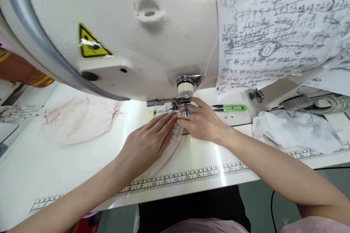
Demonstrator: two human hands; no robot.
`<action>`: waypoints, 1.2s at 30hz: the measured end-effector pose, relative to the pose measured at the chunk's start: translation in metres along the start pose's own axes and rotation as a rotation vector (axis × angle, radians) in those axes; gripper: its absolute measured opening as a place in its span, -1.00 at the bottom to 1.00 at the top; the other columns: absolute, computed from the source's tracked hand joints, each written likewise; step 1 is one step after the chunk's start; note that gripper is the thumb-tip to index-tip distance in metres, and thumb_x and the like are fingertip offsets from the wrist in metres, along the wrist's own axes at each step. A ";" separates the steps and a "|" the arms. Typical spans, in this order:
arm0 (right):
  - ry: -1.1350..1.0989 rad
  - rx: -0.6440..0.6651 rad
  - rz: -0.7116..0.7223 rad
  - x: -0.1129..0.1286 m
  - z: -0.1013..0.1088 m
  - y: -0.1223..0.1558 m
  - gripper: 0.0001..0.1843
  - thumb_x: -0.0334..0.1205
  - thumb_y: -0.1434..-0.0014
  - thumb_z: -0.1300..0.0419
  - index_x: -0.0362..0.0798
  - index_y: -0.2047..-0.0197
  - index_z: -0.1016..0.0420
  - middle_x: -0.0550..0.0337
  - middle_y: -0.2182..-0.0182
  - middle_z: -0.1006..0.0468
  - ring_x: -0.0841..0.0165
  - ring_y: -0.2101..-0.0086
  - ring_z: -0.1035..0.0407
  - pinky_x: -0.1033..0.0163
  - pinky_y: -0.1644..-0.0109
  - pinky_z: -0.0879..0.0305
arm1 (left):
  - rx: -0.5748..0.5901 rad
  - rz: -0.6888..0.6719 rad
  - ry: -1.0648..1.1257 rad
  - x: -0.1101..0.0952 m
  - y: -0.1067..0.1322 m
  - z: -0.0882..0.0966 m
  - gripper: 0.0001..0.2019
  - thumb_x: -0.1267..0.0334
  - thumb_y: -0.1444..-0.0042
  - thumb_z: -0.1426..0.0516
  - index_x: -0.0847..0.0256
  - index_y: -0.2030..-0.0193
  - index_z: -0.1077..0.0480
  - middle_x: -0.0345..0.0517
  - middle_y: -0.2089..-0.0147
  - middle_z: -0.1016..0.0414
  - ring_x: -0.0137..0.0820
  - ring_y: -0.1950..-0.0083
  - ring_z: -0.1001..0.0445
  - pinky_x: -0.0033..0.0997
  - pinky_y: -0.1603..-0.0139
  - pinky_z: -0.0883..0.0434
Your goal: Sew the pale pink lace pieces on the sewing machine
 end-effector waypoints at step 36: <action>0.019 0.021 -0.057 -0.001 -0.008 -0.002 -0.73 -0.49 -0.20 -0.06 0.00 0.22 -0.54 0.37 0.20 -0.62 0.38 0.23 -0.44 0.21 0.26 -0.23 | -0.018 -0.034 0.034 0.032 0.003 -0.023 -0.57 0.29 -0.33 0.12 0.42 -0.25 -0.26 0.08 -0.24 -0.35 -0.17 -0.24 -0.36 -0.10 -0.19 -0.41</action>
Point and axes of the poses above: each hand's wrist, its own y-axis away from the middle knuckle, its own z-axis out of the back of the hand, x = y × z, the point moved 7 cm from there along -y, towards the middle knuckle
